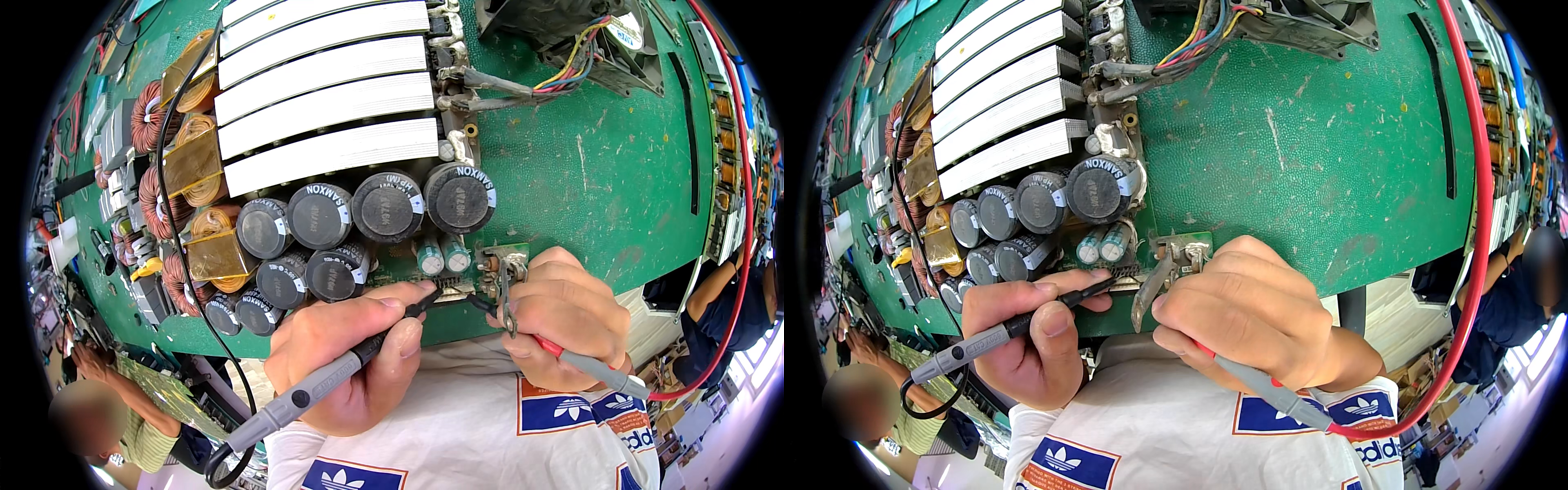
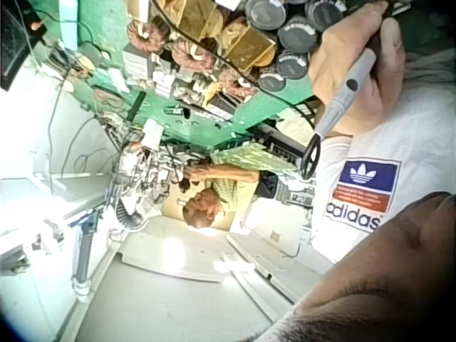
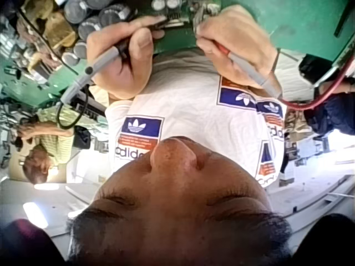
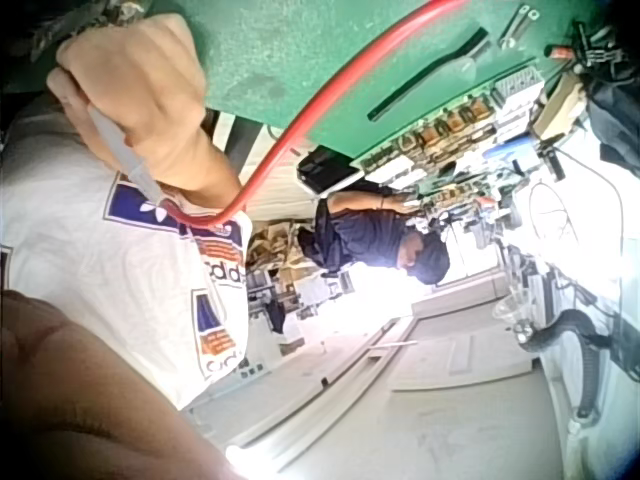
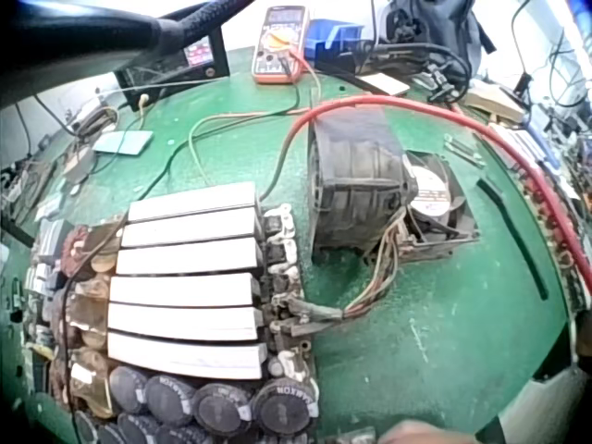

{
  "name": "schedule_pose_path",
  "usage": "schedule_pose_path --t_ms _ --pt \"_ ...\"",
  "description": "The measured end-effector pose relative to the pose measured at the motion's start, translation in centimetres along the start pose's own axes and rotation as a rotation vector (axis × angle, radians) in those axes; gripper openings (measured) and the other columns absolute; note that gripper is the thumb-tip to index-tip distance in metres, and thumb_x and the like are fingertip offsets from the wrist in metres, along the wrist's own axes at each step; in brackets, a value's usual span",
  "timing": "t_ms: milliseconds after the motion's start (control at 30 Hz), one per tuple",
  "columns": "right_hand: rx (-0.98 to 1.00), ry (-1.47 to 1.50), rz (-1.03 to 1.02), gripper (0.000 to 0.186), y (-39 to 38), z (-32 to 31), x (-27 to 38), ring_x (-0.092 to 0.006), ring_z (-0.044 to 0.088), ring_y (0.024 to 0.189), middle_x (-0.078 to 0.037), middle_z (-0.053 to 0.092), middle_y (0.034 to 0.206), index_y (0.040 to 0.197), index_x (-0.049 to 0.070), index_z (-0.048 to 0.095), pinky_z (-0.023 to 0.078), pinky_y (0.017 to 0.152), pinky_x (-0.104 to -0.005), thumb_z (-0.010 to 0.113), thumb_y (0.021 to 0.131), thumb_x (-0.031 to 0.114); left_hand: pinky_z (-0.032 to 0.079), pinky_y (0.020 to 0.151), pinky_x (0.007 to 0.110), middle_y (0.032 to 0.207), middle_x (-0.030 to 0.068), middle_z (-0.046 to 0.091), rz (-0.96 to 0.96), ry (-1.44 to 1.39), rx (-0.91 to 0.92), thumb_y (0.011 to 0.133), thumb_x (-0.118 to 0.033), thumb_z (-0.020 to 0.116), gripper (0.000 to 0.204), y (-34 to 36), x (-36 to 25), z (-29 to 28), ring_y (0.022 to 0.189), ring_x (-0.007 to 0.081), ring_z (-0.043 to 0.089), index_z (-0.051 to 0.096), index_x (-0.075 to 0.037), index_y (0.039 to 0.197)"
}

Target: The person uses a small brush to clean a circuit board and then uses multimeter probes to test components on the board.

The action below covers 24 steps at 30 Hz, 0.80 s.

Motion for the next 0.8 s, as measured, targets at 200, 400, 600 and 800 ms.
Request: schedule_pose_path --t_ms 200,400,600,800 --pt "0.01 0.022 0.017 0.033 -0.14 -0.02 -0.14 -0.0226 0.06 0.061 -0.01 0.066 0.078 0.089 -0.001 0.069 0.043 0.055 -0.0315 0.085 0.06 -0.002 0.062 0.065 0.036 0.091 0.0297 0.068 0.006 0.004 -0.01 0.101 -0.016 0.058 0.026 -0.16 0.09 0.01 0.077 0.0301 0.073 0.039 0.0 0.111" --pt "-0.013 0.043 0.034 0.032 -0.22 0.01 -0.13 -0.023 0.061 0.061 -0.01 0.066 0.078 0.09 -0.001 0.069 0.043 0.056 -0.0319 0.084 0.062 -0.003 0.062 0.065 0.035 0.091 0.03 0.068 -0.001 -0.001 0.003 0.101 -0.016 0.058 0.027 -0.06 0.08 -0.06 0.077 0.0304 0.073 0.039 0.0 0.111" --pt "0.008 0.019 0.011 0.034 -0.08 0.01 0.0 -0.0229 0.06 0.061 -0.01 0.066 0.078 0.093 -0.002 0.068 0.043 0.055 -0.0323 0.083 0.062 -0.005 0.062 0.065 0.036 0.091 0.0298 0.068 -0.004 0.013 0.004 0.1 -0.016 0.059 0.028 -0.08 0.02 -0.07 0.077 0.0304 0.073 0.039 0.0 0.11" --pt "0.056 -0.028 -0.004 0.035 0.19 -0.15 0.28 -0.0223 0.059 0.06 -0.01 0.065 0.078 0.092 -0.002 0.068 0.042 0.054 -0.0325 0.083 0.06 -0.004 0.062 0.065 0.035 0.091 0.0295 0.068 -0.008 0.013 0.009 0.1 -0.017 0.059 0.028 -0.03 -0.07 -0.12 0.076 0.0296 0.073 0.039 0.0 0.11"
Point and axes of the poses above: each hand's wrist, its own y-axis towards the middle knuckle, its own z-axis out of the palm, x = y × z, the point moved 1 cm from there along y, towards the middle knuckle
